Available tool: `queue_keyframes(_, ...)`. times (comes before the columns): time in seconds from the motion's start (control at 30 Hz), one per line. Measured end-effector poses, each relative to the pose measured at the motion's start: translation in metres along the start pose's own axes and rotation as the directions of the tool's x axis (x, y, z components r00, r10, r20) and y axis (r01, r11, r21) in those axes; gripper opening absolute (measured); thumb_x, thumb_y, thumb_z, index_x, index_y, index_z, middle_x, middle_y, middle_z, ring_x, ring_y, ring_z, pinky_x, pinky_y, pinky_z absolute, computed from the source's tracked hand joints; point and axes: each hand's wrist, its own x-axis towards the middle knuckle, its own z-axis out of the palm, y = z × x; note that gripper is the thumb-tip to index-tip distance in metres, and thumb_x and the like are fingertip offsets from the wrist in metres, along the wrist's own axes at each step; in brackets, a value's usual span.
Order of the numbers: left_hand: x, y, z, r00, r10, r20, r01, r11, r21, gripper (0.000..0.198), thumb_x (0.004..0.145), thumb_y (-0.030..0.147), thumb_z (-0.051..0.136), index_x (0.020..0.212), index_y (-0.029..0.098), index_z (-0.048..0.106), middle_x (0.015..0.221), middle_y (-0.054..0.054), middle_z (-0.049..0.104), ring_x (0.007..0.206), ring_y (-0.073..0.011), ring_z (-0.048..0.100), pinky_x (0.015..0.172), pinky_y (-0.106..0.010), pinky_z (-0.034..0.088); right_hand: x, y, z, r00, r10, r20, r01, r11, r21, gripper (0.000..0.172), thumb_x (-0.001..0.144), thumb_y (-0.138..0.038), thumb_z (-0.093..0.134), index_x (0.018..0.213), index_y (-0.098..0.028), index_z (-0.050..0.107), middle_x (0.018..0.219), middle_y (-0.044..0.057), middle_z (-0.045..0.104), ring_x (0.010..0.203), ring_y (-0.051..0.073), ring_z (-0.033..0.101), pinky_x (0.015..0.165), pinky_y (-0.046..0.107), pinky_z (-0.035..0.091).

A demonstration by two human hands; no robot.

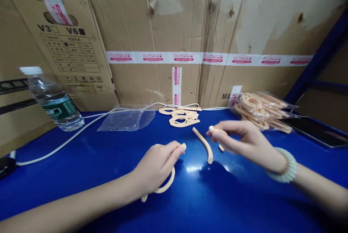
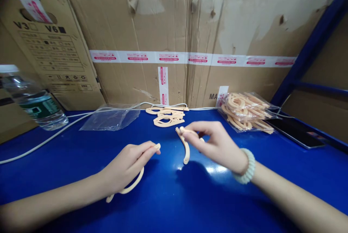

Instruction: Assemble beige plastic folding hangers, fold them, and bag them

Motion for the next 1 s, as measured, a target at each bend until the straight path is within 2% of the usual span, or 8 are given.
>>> queue_keyframes(0.07,0.004,-0.003,-0.001,0.983,-0.185,-0.006,0.177,0.949,-0.259,0.037,0.098,0.046,0.038,0.093,0.021,0.065,0.056,0.005,0.047,0.047,-0.0132,0.046,0.047,-0.023,0.031,0.009,0.017,-0.017,0.997,-0.077,-0.014,0.075,0.991,-0.11,0.029,0.093,-0.04,0.055,0.088,-0.017,0.072,0.083,0.007,0.07,0.076,0.018,0.064,0.066,0.028,0.052)
queue_keyframes(0.17,0.011,-0.01,-0.002,0.922,-0.372,0.108,0.363,0.732,-0.576,0.036,0.092,0.048,0.046,0.106,0.017,0.059,0.054,0.008,0.04,0.038,-0.0092,0.035,0.04,-0.02,0.027,0.015,0.044,-0.03,0.976,-0.187,0.113,0.21,0.944,-0.254,0.023,0.094,-0.032,0.055,0.095,-0.018,0.074,0.09,0.008,0.069,0.078,0.017,0.065,0.071,0.03,0.054)
queue_keyframes(0.27,0.014,-0.01,-0.006,0.871,-0.472,0.14,0.418,0.56,-0.715,0.03,0.091,0.038,0.051,0.109,0.015,0.057,0.056,0.006,0.049,0.043,-0.0095,0.045,0.046,-0.02,0.037,0.016,0.061,-0.027,0.939,-0.272,0.213,0.332,0.88,-0.34,0.023,0.095,-0.025,0.053,0.098,-0.016,0.074,0.092,0.01,0.067,0.08,0.017,0.064,0.072,0.03,0.054)
queue_keyframes(0.4,0.013,-0.004,-0.013,0.82,-0.562,0.112,0.412,0.442,-0.797,0.018,0.092,0.025,0.05,0.102,0.013,0.059,0.067,-0.001,0.062,0.061,-0.0121,0.056,0.059,-0.022,0.046,0.015,0.066,-0.022,0.906,-0.273,0.323,0.386,0.845,-0.37,0.022,0.094,-0.019,0.051,0.096,-0.015,0.073,0.094,0.01,0.067,0.084,0.017,0.064,0.076,0.029,0.053)
queue_keyframes(0.57,0.012,-0.003,-0.013,0.813,-0.577,0.077,0.372,0.413,-0.831,0.015,0.092,0.026,0.055,0.095,0.013,0.06,0.074,-0.004,0.067,0.071,-0.0143,0.061,0.067,-0.025,0.047,0.016,0.064,-0.029,0.884,-0.151,0.442,0.321,0.884,-0.34,0.018,0.092,-0.015,0.052,0.087,-0.015,0.07,0.095,0.009,0.066,0.084,0.017,0.064,0.076,0.029,0.054)
queue_keyframes(0.7,0.013,-0.004,-0.012,0.802,-0.594,0.059,0.365,0.409,-0.836,0.016,0.094,0.028,0.054,0.095,0.013,0.059,0.078,-0.006,0.07,0.073,-0.0145,0.062,0.071,-0.026,0.049,0.017,0.062,-0.032,0.863,-0.138,0.485,0.31,0.904,-0.294,0.024,0.092,-0.009,0.045,0.089,-0.016,0.068,0.093,0.008,0.066,0.083,0.016,0.065,0.076,0.028,0.054)
queue_keyframes(0.87,0.012,-0.003,-0.01,0.821,-0.568,0.059,0.36,0.435,-0.825,0.013,0.095,0.028,0.055,0.092,0.015,0.055,0.08,-0.006,0.069,0.079,-0.0174,0.065,0.076,-0.031,0.053,0.008,0.036,-0.006,0.917,-0.331,0.224,0.391,0.859,-0.331,0.026,0.096,-0.014,0.042,0.112,-0.016,0.062,0.108,0.012,0.065,0.1,0.021,0.059,0.087,0.037,0.05)
queue_keyframes(1.0,0.009,-0.001,-0.007,0.87,-0.49,0.053,0.318,0.475,-0.821,0.011,0.094,0.027,0.055,0.095,0.016,0.052,0.083,-0.006,0.07,0.08,-0.0171,0.065,0.075,-0.031,0.055,-0.008,0.006,0.03,0.832,-0.488,0.263,0.554,0.739,-0.382,0.03,0.096,-0.028,0.052,0.122,-0.014,0.057,0.118,0.013,0.065,0.108,0.026,0.054,0.094,0.044,0.043)
